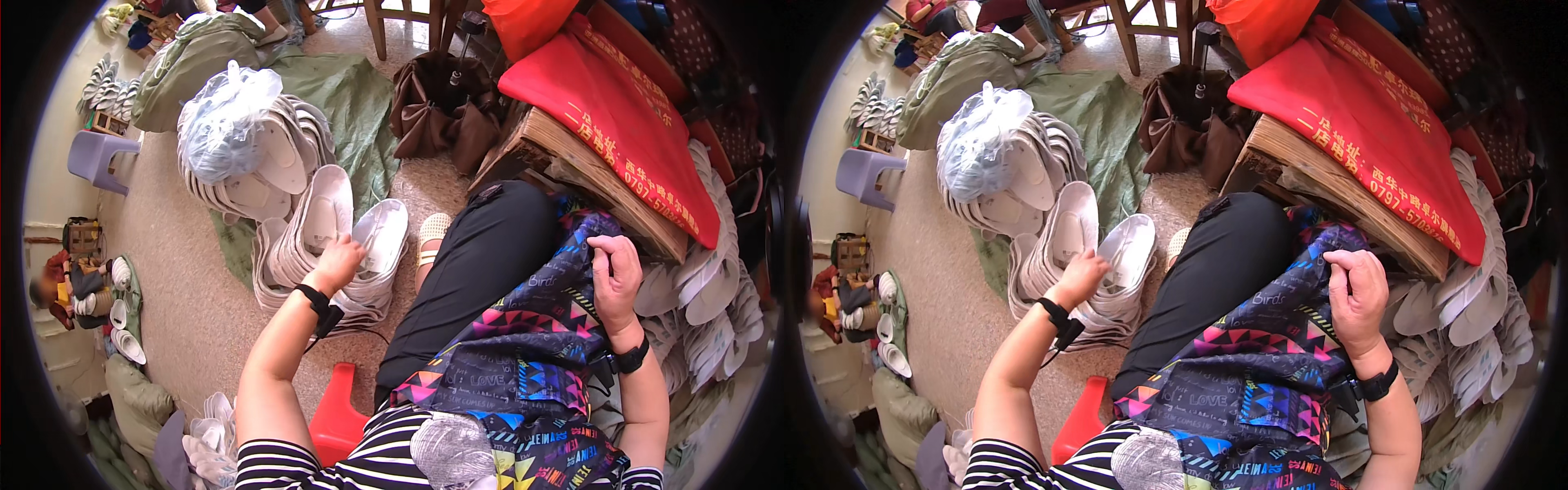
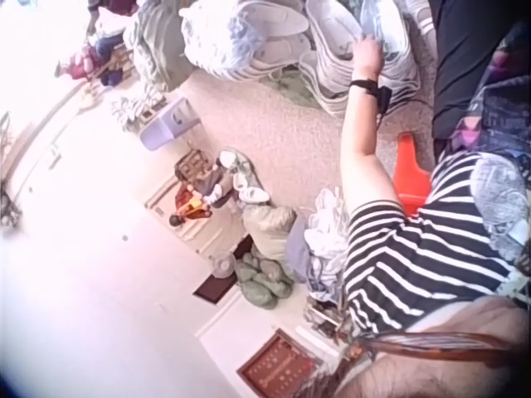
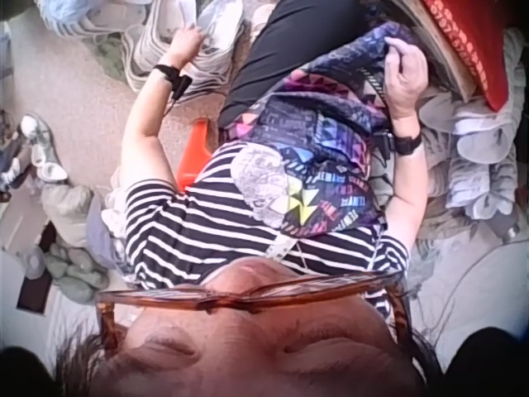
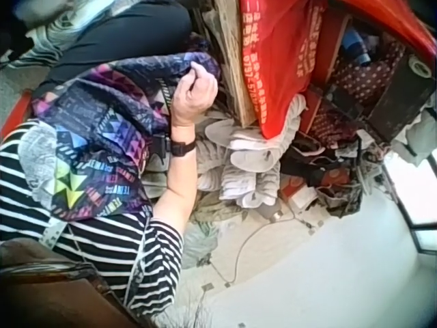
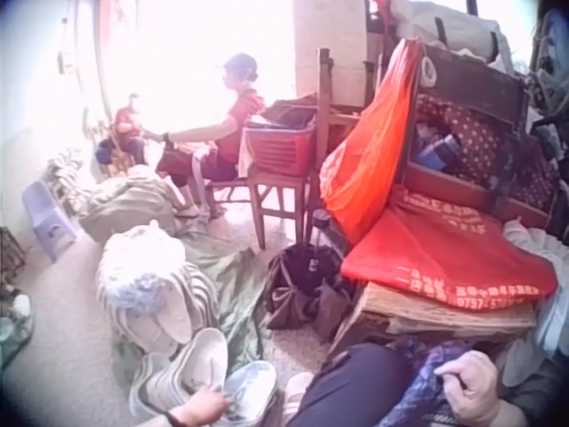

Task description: Insert laces into a white athletic shoe and tie them.

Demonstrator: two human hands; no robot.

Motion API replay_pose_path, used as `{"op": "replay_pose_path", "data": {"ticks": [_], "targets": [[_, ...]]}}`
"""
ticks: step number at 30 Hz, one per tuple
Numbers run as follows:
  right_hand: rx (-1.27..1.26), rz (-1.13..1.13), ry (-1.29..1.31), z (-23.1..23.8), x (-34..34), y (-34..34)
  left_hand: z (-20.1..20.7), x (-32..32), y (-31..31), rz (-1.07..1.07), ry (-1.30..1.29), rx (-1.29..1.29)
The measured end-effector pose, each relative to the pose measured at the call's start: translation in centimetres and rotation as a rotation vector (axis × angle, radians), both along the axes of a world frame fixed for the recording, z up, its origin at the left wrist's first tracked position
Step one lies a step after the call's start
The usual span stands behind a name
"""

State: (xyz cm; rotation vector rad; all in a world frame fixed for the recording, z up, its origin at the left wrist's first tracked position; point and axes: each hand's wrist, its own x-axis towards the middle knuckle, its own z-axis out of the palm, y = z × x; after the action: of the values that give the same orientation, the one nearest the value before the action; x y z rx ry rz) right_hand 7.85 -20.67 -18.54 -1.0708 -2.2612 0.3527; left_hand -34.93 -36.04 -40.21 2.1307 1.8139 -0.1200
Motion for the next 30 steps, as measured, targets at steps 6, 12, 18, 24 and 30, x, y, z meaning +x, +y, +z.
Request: {"op": "replay_pose_path", "data": {"ticks": [6,12,18,24,30], "targets": [[0.026,0.013,-0.027,0.0,-0.2,0.2,-1.4,-1.7,-2.4,-0.04,-0.03,-0.032],[0.024,0.01,-0.03,0.0,-0.4,0.2,5.4,-5.2,0.1,0.74,-0.54,0.655],[0.024,0.02,-0.04,0.2,-0.8,0.4,7.4,-8.6,0.7,1.238,-1.076,0.719],[0.039,0.046,-0.045,0.4,-1.2,0.5,13.3,-7.7,3.4,0.992,-1.173,0.823],[0.045,0.057,-0.038,0.6,-1.6,0.4,26.5,-7.4,7.8,0.682,-1.317,1.067]]}}
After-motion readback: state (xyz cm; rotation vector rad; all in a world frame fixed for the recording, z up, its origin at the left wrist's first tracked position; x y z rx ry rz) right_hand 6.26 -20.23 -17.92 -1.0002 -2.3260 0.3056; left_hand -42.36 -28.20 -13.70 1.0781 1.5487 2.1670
